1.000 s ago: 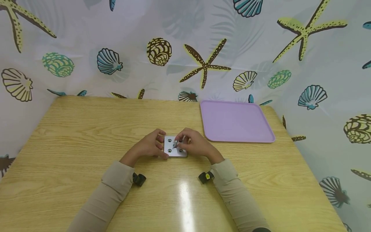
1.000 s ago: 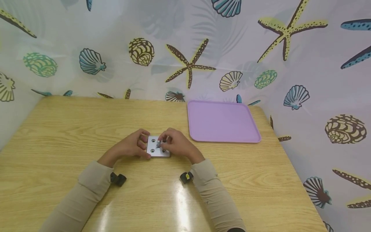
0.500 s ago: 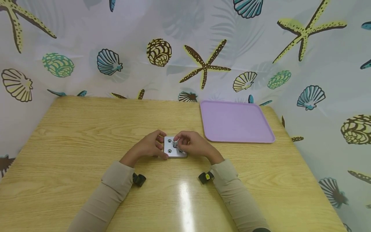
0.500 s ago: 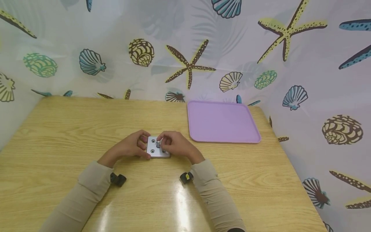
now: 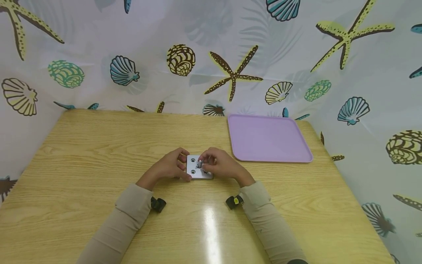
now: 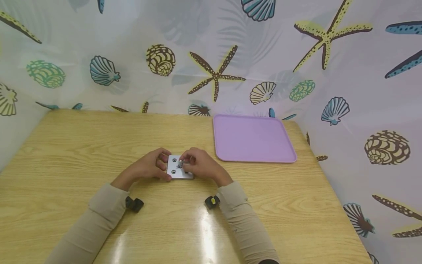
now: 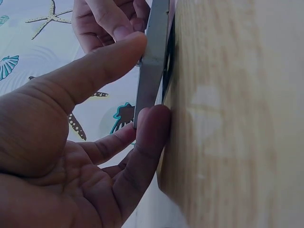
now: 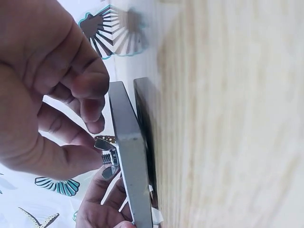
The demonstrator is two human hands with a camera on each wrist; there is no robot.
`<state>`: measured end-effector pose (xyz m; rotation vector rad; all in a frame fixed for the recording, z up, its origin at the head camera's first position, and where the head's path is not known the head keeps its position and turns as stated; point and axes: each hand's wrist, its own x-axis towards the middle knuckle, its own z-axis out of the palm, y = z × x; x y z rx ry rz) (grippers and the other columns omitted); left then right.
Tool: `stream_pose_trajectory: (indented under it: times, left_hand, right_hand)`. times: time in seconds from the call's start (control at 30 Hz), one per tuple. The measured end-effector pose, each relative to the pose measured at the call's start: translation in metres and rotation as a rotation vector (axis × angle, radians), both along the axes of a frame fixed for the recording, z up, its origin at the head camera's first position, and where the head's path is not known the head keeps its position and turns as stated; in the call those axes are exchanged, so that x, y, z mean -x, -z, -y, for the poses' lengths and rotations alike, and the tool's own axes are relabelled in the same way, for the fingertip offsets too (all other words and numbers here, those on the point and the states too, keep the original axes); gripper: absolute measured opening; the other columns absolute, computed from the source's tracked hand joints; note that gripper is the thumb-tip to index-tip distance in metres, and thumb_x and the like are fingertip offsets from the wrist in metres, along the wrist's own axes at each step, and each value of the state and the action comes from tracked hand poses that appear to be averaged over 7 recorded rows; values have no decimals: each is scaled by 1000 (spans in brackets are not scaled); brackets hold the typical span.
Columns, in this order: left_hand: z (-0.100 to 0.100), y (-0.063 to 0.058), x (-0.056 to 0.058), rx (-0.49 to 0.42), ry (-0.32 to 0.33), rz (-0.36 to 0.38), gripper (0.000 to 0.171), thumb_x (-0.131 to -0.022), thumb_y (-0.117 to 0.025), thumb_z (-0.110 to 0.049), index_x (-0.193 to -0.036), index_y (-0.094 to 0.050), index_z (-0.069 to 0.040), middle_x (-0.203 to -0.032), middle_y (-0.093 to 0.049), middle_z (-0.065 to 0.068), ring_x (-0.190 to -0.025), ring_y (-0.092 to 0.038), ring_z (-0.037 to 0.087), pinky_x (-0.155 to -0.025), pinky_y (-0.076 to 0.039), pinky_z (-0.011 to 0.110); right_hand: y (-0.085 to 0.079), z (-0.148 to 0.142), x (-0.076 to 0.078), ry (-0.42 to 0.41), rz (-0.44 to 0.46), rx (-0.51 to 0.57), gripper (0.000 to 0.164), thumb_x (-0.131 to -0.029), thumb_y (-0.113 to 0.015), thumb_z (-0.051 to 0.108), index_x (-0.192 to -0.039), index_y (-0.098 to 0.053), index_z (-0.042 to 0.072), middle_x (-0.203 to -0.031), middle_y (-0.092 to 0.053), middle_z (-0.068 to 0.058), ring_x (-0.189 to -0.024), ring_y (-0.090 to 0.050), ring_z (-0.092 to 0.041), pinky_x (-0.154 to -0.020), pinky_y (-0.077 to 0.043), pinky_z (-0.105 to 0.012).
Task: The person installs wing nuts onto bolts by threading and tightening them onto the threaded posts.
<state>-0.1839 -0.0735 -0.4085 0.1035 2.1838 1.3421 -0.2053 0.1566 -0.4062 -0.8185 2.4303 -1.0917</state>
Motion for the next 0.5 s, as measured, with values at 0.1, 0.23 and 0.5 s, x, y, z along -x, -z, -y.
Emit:
stream_pose_trajectory:
  times: [0.1, 0.23, 0.5]
  left_hand:
    - [0, 1, 0, -3, 1, -2, 82, -74, -87, -7, -142, -41, -8, -129, -50, 15, -100, -57, 23, -67, -54, 27]
    - [0, 1, 0, -4, 0, -4, 83, -74, -87, -6, -143, -41, -7, -129, -50, 15, -100, -56, 23, -67, -54, 27]
    - [0, 1, 0, 8, -3, 1, 83, -74, -87, -6, -143, -41, -9, -129, -50, 14, -101, -56, 23, -69, -54, 27]
  right_hand:
    - [-1, 0, 0, 11, -4, 2, 17, -88, -66, 5, -105, -68, 5, -99, -66, -8, -82, -54, -12, -72, -46, -21]
    - [0, 1, 1, 8, 13, 15, 16, -89, -63, 3, -104, -67, 5, -90, -63, -6, -78, -54, -11, -68, -46, -20]
    - [-1, 2, 0, -16, 40, 25, 21, -90, -62, 3, -110, -66, 5, -87, -63, -6, -75, -55, -10, -64, -45, -19]
